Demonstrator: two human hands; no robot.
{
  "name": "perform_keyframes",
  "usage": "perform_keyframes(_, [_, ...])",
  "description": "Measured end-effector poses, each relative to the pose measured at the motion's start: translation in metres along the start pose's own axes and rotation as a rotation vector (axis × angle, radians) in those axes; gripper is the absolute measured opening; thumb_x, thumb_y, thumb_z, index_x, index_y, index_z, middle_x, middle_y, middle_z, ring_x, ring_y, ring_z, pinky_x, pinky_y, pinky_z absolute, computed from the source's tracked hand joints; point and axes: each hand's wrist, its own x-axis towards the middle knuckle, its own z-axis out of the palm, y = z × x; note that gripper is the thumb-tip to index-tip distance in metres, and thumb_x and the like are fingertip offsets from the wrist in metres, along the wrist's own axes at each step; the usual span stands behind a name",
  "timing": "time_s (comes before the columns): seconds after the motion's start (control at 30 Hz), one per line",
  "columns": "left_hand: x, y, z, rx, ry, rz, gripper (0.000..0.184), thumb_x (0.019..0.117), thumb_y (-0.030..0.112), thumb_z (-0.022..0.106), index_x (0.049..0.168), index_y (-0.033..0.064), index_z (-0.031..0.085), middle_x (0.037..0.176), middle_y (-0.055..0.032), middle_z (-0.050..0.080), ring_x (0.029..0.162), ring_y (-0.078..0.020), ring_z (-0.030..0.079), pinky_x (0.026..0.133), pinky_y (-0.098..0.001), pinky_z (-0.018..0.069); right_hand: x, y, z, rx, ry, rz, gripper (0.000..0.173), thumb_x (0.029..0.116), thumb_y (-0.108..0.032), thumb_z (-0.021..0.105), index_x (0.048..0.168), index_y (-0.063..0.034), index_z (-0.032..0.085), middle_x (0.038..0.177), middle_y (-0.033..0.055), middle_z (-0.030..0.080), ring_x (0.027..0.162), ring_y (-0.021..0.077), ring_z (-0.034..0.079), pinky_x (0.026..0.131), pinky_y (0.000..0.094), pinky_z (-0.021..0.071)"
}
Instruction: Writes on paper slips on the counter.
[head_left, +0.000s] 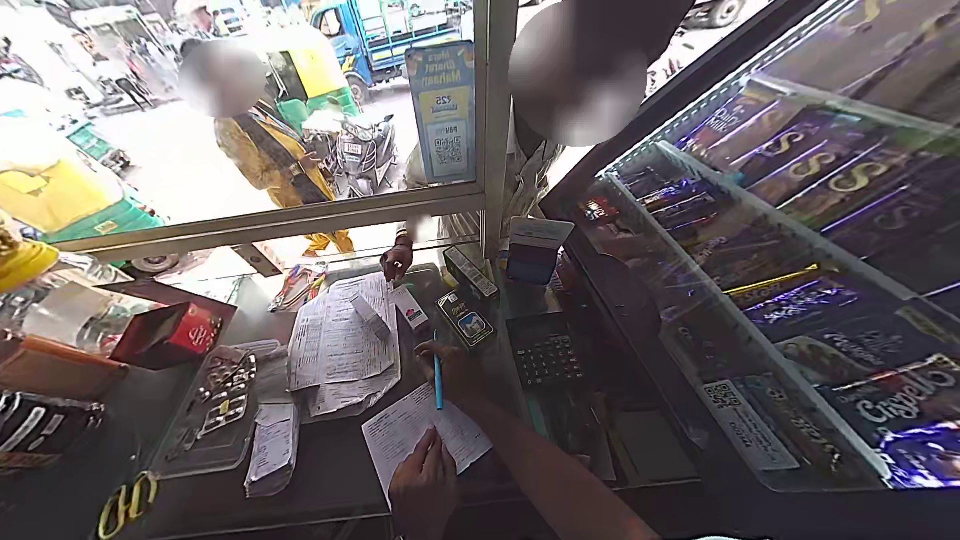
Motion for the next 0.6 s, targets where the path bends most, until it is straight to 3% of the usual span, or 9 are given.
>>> perform_keyframes(0.6, [0.0,0.0007,0.001,0.011,0.011,-0.011,0.03,0.0885,0.028,0.058,0.091,0.0138,0.084,0.111,-0.0025,0.078,0.073,-0.0186,0.074,0.061,-0.0377,0.0568,0.0004,-0.0018,-0.0019,-0.015,-0.03,0.013,0.024,0.0937,-0.014,0.062,0.112,-0.0062,0.075,0.09,0.0072,0.076,0.079,0.0188,0.072,0.076,0.0388,0.0582])
